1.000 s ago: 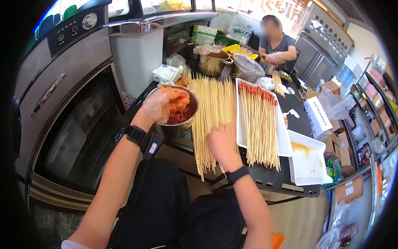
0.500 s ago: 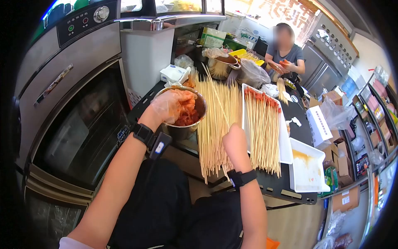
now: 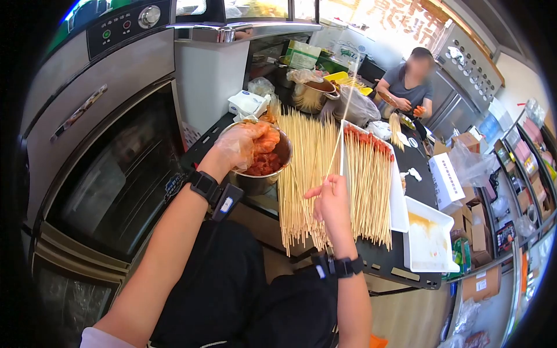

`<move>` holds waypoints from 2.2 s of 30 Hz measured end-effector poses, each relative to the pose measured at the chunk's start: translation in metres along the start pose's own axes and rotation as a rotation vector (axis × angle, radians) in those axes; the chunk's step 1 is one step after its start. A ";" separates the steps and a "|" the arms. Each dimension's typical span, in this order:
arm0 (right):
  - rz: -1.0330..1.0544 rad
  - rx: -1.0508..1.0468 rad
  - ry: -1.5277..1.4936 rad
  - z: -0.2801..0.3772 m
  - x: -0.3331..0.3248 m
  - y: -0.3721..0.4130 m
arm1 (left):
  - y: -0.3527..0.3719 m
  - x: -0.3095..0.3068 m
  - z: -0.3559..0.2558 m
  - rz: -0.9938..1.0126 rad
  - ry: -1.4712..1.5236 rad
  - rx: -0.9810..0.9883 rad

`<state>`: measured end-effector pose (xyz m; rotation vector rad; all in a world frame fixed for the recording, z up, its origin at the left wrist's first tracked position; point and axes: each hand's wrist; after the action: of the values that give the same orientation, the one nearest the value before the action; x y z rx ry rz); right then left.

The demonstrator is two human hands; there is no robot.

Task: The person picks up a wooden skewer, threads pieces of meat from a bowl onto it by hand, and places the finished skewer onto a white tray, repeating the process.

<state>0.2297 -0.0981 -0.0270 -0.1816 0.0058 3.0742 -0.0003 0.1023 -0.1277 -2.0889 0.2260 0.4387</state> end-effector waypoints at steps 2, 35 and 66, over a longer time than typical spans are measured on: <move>0.119 0.079 -0.190 0.011 0.002 0.023 | -0.003 -0.003 -0.020 -0.099 0.123 0.017; 0.218 0.049 -0.356 0.007 0.052 0.022 | -0.020 -0.025 -0.106 0.411 0.232 -0.214; 0.116 0.049 -0.335 -0.005 0.072 0.053 | -0.022 -0.028 -0.111 -0.040 0.892 -0.645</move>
<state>0.1557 -0.1470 -0.0399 0.3482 0.0782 3.1721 0.0055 0.0195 -0.0465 -2.8020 0.6172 -0.5594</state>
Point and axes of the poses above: each hand's wrist, its own y-axis away from the middle knuckle, its own x-axis out of the palm, z = x × y, and after that the axes turned 3 degrees about y, right-handed
